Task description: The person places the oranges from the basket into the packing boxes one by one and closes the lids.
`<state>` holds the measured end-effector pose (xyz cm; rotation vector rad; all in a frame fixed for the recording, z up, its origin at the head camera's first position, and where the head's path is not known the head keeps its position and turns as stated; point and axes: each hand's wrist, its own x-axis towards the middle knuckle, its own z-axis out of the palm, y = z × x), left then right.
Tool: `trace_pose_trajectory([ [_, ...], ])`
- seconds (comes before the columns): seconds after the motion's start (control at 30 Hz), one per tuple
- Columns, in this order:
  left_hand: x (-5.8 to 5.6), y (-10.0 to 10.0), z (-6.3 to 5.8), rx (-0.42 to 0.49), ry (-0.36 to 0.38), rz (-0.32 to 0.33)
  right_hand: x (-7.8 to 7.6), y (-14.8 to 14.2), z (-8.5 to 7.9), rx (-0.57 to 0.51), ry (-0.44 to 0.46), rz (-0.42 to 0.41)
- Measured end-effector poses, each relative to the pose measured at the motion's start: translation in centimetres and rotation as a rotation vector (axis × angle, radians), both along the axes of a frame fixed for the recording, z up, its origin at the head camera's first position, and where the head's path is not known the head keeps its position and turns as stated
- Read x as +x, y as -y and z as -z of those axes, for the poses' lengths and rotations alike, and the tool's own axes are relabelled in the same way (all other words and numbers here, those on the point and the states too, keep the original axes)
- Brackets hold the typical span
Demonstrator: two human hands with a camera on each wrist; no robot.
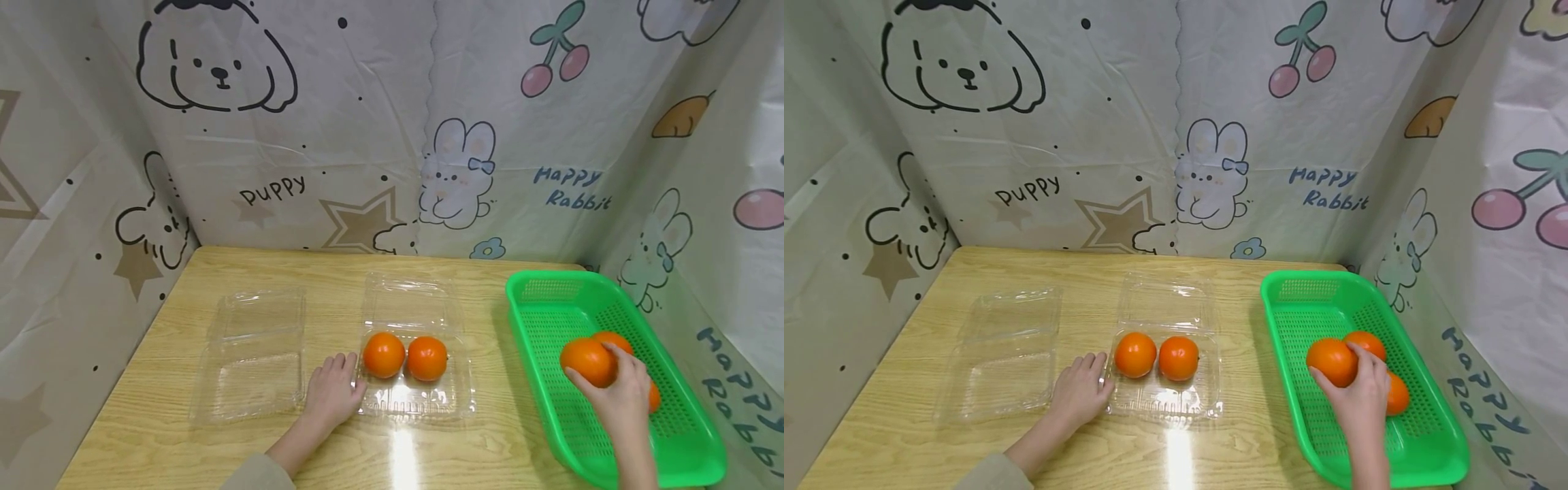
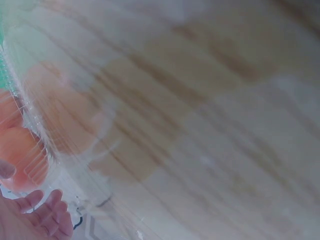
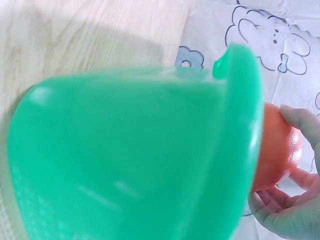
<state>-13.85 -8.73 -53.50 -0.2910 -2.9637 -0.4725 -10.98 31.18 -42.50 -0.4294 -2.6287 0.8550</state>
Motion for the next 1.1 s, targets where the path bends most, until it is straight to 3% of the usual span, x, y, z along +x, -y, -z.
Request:
trace_pose_trajectory([
  [0.4, -0.2, 0.1, 0.1, -0.011, 0.009, 0.001, -1.1, 2.7, -0.5, -0.007, -0.127, -0.093],
  [1.1, -0.1, 0.0, 0.0, -0.004, 0.022, 0.004, -2.3, 7.5, 0.3, -0.069, -0.219, -0.27],
])
